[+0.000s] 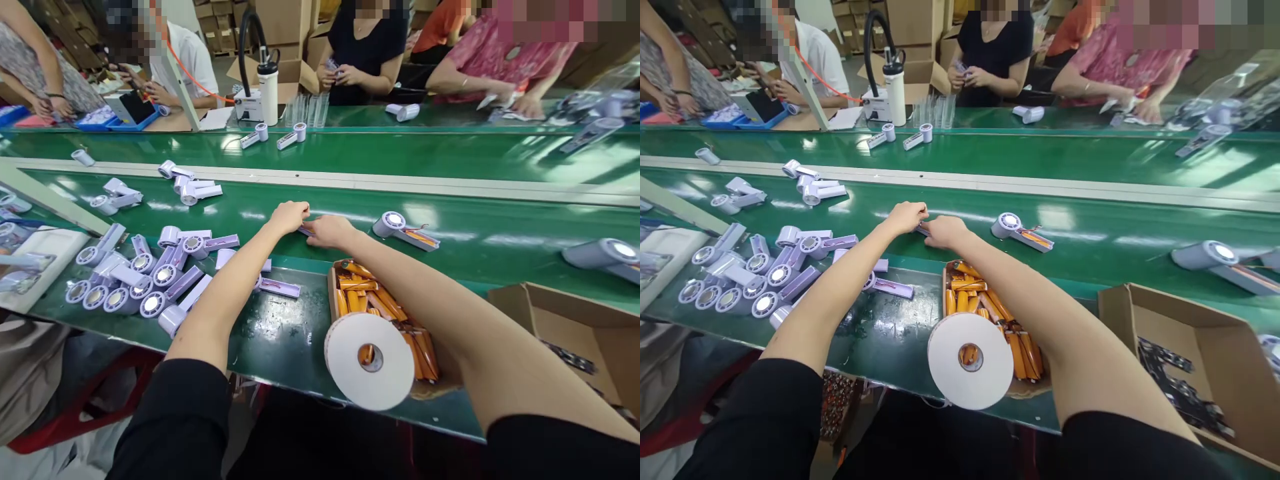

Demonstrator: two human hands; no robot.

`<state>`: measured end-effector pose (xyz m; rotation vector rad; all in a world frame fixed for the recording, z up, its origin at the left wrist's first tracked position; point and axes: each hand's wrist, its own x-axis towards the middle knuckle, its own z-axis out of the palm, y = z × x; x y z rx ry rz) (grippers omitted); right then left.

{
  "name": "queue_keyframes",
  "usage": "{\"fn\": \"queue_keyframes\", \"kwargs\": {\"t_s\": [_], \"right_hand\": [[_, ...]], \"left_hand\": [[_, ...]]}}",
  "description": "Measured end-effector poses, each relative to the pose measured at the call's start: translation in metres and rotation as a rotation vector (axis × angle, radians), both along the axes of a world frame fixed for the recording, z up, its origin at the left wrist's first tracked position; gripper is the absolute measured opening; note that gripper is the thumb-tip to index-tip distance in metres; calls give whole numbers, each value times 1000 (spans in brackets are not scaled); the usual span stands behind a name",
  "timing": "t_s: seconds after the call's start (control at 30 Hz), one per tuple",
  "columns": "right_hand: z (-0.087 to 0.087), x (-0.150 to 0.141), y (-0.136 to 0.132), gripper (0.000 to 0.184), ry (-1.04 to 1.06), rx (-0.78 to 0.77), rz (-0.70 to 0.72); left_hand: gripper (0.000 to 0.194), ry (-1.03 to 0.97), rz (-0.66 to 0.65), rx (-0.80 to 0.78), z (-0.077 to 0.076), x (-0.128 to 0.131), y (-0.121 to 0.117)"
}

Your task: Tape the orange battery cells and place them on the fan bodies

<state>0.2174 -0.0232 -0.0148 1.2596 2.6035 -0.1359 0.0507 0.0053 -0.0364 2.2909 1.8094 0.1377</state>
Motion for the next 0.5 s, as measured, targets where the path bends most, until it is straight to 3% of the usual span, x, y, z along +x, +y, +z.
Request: {"fn": "queue_keyframes", "kwargs": {"t_s": [0.17,0.27,0.33,0.37,0.43,0.5], "right_hand": [[16,-9,10,48,-21,-55,-27],[33,24,-10,49,135,-4,-74],[39,60,-37,43,384,39,-103],[38,78,-52,41,503,41,-109],[30,108,-78,38,623,16,-97],[17,121,-94,41,623,12,-105]], "left_hand": [[24,7,12,-10,6,7,2],[27,5,32,5,22,12,-12],[34,-46,-9,122,37,17,-45],[36,-96,-103,194,45,20,-70],[37,-195,-465,274,58,28,-131],[48,-162,-877,175,66,38,-195]]}}
